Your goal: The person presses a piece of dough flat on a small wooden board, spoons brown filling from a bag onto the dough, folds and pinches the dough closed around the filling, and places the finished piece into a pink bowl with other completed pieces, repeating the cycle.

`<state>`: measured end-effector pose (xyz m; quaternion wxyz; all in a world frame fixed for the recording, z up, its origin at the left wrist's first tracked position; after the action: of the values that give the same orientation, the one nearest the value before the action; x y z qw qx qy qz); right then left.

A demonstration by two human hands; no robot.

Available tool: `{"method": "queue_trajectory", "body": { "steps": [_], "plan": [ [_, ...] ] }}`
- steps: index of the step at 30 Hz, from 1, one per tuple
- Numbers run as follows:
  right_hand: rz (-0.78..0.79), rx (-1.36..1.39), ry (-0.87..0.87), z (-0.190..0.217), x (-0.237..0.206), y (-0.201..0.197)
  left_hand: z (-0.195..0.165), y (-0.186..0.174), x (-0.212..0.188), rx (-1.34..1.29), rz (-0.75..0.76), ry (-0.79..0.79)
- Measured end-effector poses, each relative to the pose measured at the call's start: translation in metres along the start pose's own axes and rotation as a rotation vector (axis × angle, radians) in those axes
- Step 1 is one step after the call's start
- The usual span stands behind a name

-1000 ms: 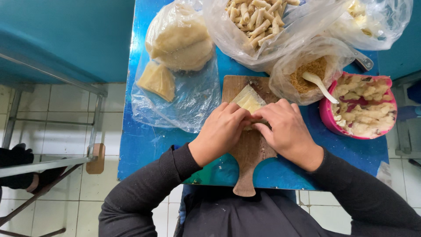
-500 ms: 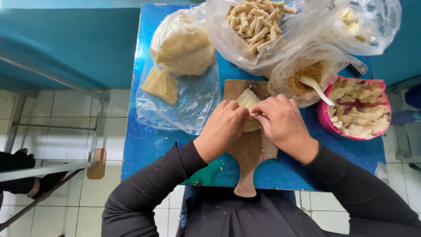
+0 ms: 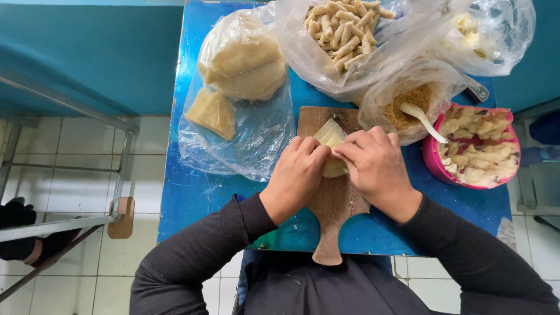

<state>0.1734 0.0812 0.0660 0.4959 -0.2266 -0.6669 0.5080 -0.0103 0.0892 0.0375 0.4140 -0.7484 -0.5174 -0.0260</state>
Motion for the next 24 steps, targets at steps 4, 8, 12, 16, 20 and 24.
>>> {"method": "queue_trajectory", "body": {
  "steps": [4,8,12,16,20,24],
  "plan": [
    [-0.045,-0.052,-0.028,0.004,-0.003,-0.002,0.004,0.002,0.001,0.004,-0.015,0.003],
    [-0.031,-0.136,-0.061,0.009,-0.01,-0.003,0.004,0.001,0.001,-0.004,-0.036,-0.002],
    [-0.021,-0.177,-0.049,0.007,-0.01,0.002,0.003,-0.004,0.004,-0.027,-0.032,-0.046],
    [0.002,-0.103,-0.014,0.0,-0.005,0.007,-0.001,-0.007,0.005,-0.037,-0.026,-0.071],
    [-0.038,0.101,0.087,-0.01,0.001,0.01,-0.002,-0.008,0.007,-0.052,-0.033,-0.086],
    [0.149,0.494,0.426,-0.02,-0.004,0.013,-0.002,-0.009,0.007,-0.157,-0.129,-0.056]
  ]
}}
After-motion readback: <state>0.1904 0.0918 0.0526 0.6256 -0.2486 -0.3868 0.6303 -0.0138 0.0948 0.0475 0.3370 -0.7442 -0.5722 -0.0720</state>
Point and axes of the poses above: each hand's wrist, its own x-axis towards the middle knuckle, its own y-axis out of the palm, z = x × y, the point moved 1 cm from there along x, towards the middle knuckle, and after that the axes turned 14 degrees about -x, right-handed, at the moved point
